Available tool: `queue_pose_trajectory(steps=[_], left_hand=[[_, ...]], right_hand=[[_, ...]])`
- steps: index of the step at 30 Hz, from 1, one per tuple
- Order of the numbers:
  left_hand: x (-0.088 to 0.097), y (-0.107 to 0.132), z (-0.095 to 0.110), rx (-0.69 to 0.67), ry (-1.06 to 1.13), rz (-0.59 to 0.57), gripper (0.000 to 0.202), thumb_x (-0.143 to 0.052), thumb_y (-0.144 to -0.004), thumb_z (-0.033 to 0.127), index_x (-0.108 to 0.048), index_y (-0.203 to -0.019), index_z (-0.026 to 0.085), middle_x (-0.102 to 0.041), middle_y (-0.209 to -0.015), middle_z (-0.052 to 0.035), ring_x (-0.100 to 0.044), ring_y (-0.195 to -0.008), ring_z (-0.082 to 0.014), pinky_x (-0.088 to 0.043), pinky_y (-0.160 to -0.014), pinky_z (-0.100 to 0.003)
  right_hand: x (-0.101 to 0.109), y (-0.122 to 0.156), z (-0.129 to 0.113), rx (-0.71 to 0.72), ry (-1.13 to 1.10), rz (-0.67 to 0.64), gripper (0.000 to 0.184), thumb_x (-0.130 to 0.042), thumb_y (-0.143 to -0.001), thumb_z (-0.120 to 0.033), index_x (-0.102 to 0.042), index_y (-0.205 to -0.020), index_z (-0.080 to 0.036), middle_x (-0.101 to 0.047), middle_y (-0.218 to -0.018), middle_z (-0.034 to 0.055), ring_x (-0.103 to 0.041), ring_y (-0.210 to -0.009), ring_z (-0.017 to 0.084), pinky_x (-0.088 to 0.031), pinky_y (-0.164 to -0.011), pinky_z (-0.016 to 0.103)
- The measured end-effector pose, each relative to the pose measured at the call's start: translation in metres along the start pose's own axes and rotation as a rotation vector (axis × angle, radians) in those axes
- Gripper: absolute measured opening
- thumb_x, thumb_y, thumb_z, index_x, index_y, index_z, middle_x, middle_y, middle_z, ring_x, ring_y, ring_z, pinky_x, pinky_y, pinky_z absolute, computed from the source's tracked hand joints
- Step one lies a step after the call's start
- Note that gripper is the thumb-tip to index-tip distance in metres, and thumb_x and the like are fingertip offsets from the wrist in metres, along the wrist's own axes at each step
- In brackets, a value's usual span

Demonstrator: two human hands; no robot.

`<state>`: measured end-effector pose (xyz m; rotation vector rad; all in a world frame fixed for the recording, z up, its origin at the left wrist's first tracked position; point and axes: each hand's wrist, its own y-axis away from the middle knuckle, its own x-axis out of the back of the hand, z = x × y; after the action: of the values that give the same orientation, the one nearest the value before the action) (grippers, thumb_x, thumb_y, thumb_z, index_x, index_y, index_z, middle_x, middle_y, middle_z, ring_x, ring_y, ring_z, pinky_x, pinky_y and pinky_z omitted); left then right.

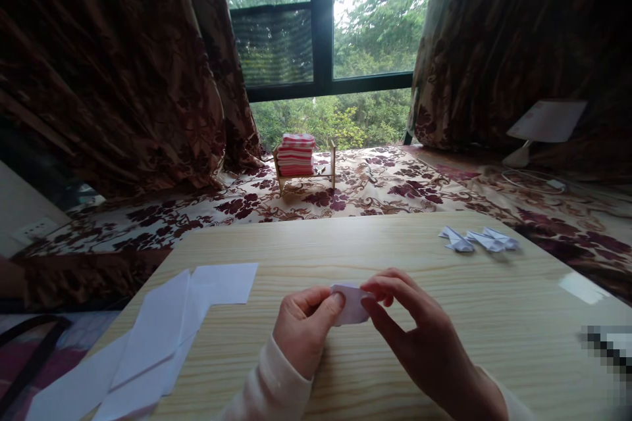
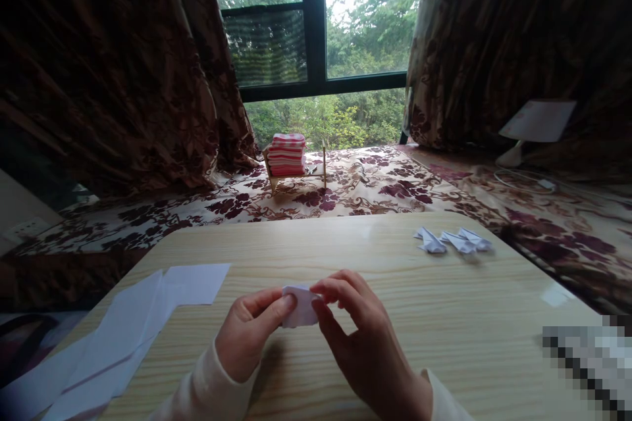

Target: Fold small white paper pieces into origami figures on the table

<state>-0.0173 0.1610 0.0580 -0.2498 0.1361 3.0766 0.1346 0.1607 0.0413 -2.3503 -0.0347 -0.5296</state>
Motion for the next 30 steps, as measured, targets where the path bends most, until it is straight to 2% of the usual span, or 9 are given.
queue_pose_trajectory(steps=[5, 10, 14, 17, 20, 24, 30], left_hand=[[0.002, -0.003, -0.004, -0.046, -0.053, -0.028, 0.014, -0.064, -0.068, 0.025, -0.072, -0.065, 0.014, -0.067, -0.058, -0.0008, -0.057, -0.058, -0.0120, -0.043, -0.056, -0.019], [0.002, -0.003, -0.008, -0.051, -0.093, -0.090, 0.018, -0.064, -0.069, 0.028, -0.072, -0.073, 0.013, -0.068, -0.066, -0.0041, -0.059, -0.064, -0.0163, -0.046, -0.060, -0.024], [0.005, -0.003, -0.009, -0.051, -0.185, -0.093, 0.023, -0.059, -0.072, 0.030, -0.072, -0.069, 0.011, -0.063, -0.062, -0.0041, -0.055, -0.064, -0.0157, -0.042, -0.060, -0.024], [0.007, -0.004, -0.013, 0.040, -0.108, -0.127, 0.027, -0.059, -0.071, 0.035, -0.072, -0.071, 0.011, -0.061, -0.058, -0.0037, -0.055, -0.062, -0.0161, -0.043, -0.060, -0.027], [0.007, -0.006, -0.018, 0.131, 0.009, -0.113, 0.031, -0.062, -0.067, 0.039, -0.072, -0.071, 0.010, -0.059, -0.055, -0.0033, -0.054, -0.058, -0.0155, -0.044, -0.059, -0.028], [0.005, -0.007, -0.020, 0.158, 0.031, -0.075, 0.033, -0.065, -0.062, 0.040, -0.072, -0.070, 0.009, -0.059, -0.053, -0.0033, -0.054, -0.056, -0.0151, -0.045, -0.057, -0.028], [0.006, -0.009, -0.022, 0.202, 0.110, -0.063, 0.029, -0.067, -0.058, 0.038, -0.070, -0.063, 0.009, -0.057, -0.052, -0.0022, -0.052, -0.053, -0.0130, -0.045, -0.054, -0.025]], right_hand=[[0.002, 0.000, -0.003, 0.080, 0.043, -0.028, 0.021, -0.055, -0.081, -0.007, -0.055, -0.095, -0.022, -0.055, -0.080, 0.0010, -0.049, -0.073, 0.013, -0.044, -0.063, 0.025], [-0.001, 0.000, -0.001, 0.021, 0.032, 0.020, 0.018, -0.057, -0.079, -0.008, -0.054, -0.091, -0.021, -0.053, -0.073, -0.0008, -0.048, -0.067, 0.013, -0.044, -0.059, 0.025], [-0.001, -0.001, -0.001, -0.008, 0.005, -0.003, 0.012, -0.056, -0.079, -0.008, -0.055, -0.082, -0.020, -0.052, -0.072, -0.0002, -0.049, -0.066, 0.013, -0.043, -0.058, 0.025], [0.000, -0.002, 0.000, 0.035, 0.017, -0.025, 0.015, -0.054, -0.080, -0.007, -0.059, -0.086, -0.020, -0.054, -0.075, 0.0011, -0.050, -0.069, 0.014, -0.044, -0.059, 0.025], [0.002, -0.002, 0.000, 0.118, 0.062, -0.051, 0.024, -0.052, -0.081, -0.006, -0.060, -0.096, -0.023, -0.055, -0.076, 0.0017, -0.050, -0.069, 0.014, -0.043, -0.059, 0.026], [0.004, 0.000, 0.000, 0.193, 0.129, -0.104, 0.032, -0.051, -0.081, -0.005, -0.059, -0.105, -0.025, -0.053, -0.074, 0.0021, -0.048, -0.068, 0.015, -0.041, -0.057, 0.027], [0.007, -0.001, -0.001, 0.254, 0.207, -0.149, 0.031, -0.048, -0.083, -0.006, -0.060, -0.105, -0.022, -0.052, -0.074, 0.0040, -0.046, -0.067, 0.016, -0.040, -0.055, 0.027]])
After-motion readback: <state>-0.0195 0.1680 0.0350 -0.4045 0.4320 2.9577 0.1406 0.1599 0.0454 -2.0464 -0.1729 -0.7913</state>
